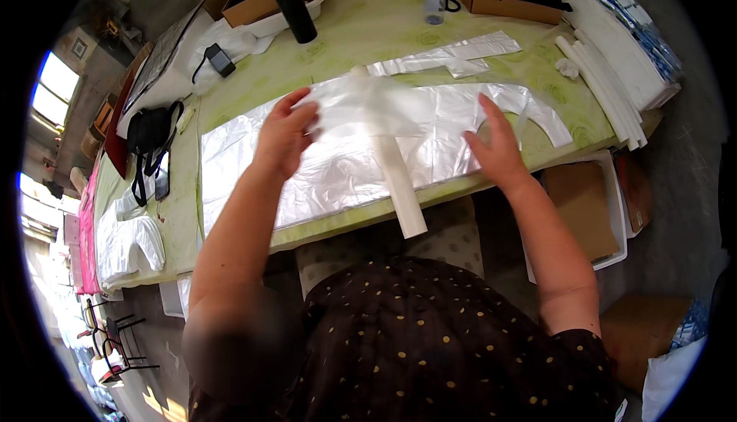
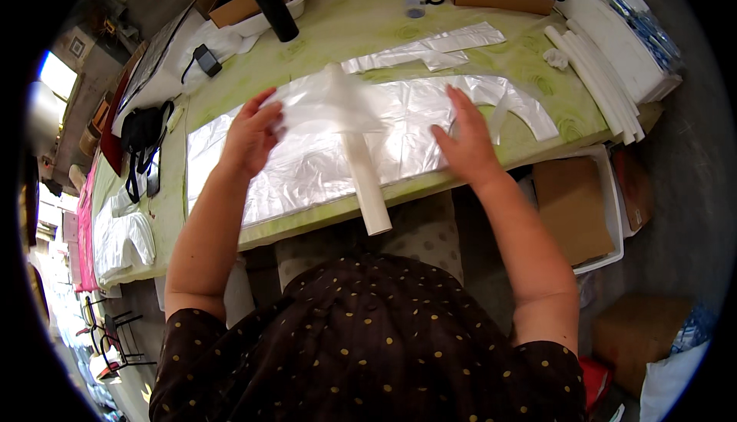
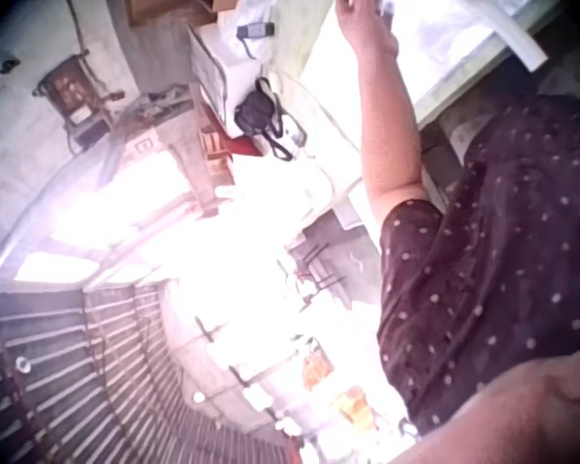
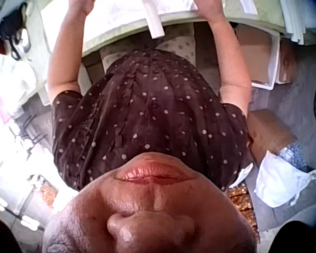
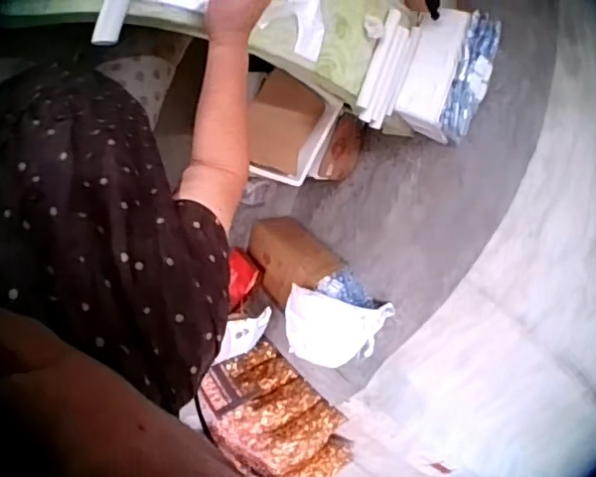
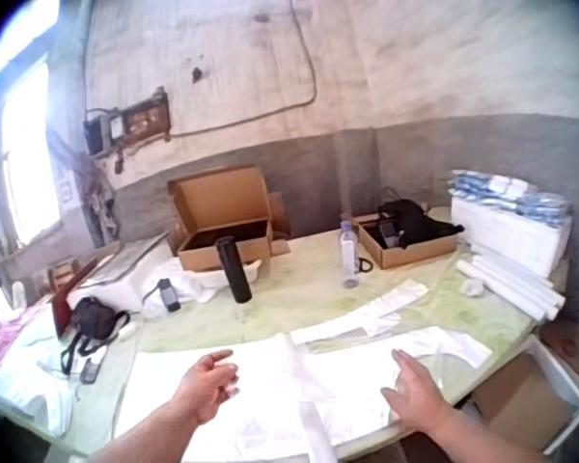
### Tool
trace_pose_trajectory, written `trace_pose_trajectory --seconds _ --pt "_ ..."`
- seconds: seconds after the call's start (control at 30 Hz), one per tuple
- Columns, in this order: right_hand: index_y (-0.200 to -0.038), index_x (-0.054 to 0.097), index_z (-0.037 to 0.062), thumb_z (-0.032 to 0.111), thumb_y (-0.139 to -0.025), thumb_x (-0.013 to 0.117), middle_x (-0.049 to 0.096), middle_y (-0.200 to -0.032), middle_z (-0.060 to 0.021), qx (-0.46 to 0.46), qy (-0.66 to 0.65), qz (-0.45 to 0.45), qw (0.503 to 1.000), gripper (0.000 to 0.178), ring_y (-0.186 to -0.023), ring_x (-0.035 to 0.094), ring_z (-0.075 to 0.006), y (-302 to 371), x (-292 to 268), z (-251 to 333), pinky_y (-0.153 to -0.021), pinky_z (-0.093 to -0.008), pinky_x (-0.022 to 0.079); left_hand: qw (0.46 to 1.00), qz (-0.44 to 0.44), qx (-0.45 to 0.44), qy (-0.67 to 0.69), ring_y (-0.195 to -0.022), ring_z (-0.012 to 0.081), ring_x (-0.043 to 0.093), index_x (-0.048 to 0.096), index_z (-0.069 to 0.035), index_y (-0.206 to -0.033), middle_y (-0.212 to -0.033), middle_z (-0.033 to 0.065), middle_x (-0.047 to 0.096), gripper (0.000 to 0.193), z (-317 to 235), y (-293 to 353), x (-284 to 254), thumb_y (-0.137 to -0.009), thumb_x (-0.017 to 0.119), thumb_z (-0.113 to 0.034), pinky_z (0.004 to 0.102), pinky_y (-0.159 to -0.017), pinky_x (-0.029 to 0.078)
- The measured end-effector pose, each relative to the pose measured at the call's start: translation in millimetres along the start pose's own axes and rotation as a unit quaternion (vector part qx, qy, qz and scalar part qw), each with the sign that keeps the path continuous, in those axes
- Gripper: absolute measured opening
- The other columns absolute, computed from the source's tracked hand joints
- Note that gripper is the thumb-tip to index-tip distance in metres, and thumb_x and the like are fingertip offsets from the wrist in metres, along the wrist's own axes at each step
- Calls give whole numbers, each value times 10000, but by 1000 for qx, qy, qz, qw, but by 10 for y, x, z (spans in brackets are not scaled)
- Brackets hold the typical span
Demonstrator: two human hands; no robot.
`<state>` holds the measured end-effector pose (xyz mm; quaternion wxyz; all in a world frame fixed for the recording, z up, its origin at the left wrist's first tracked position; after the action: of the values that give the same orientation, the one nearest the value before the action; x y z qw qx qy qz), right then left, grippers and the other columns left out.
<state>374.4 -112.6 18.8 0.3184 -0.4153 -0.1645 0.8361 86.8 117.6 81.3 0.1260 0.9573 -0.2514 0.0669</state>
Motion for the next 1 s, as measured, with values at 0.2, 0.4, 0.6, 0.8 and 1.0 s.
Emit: trace_pose_trajectory --seconds 0.2,0.4,0.6,0.8,1.0 --pt "-1293 621 24 61 -870 678 622 -1328 -172 9 10 -29 999 428 -1245 562 -353 329 -86 -89 -1089 -422 425 948 -156 -34 -277 -968 121 615 619 -114 -1320 -1069 15 678 477 206 -123 -1485 -871 765 -180 326 -825 506" --pt "-1184 660 40 -6 -840 665 643 -1264 -150 -41 -33 -41 998 347 -1222 566 -352 413 28 344 -1072 -419 439 767 -336 220 -500 -1030 229 617 648 -86 -1285 -1157 146 649 541 309 -339 -1795 -788 820 -215 349 -852 512" --pt "-1141 680 55 -8 -827 675 649 -1242 -143 -84 -67 13 994 321 -1238 558 -361 442 300 848 -1067 -443 444 896 -53 268 -349 -1102 219 603 650 -86 -1242 -1241 103 640 318 541 32 -68 -929 677 -138 333 -901 500" --pt "-1141 686 60 56 -840 691 639 -1271 -140 -90 -122 78 985 302 -1270 537 -373 430 594 1137 -1082 -450 438 738 20 333 -586 -1370 419 431 607 -38 -1326 -1440 159 529 483 992 328 151 -903 659 -265 544 -1142 347" --pt "-1152 681 64 77 -825 707 620 -1302 -143 -117 -143 129 974 329 -1244 547 -355 449 860 1317 -1076 -433 442 692 91 231 -678 -1459 431 311 521 -110 -1452 -1549 149 419 660 874 323 125 -863 677 -364 575 -1191 262"
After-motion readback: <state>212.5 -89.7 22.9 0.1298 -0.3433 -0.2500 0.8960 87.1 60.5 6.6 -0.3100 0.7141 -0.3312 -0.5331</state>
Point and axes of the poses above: each hand's wrist, its own y-axis away from the middle knuckle, its own x-axis out of the palm, z = x × y, the point moved 4 cm from there along -y, towards the middle knuckle
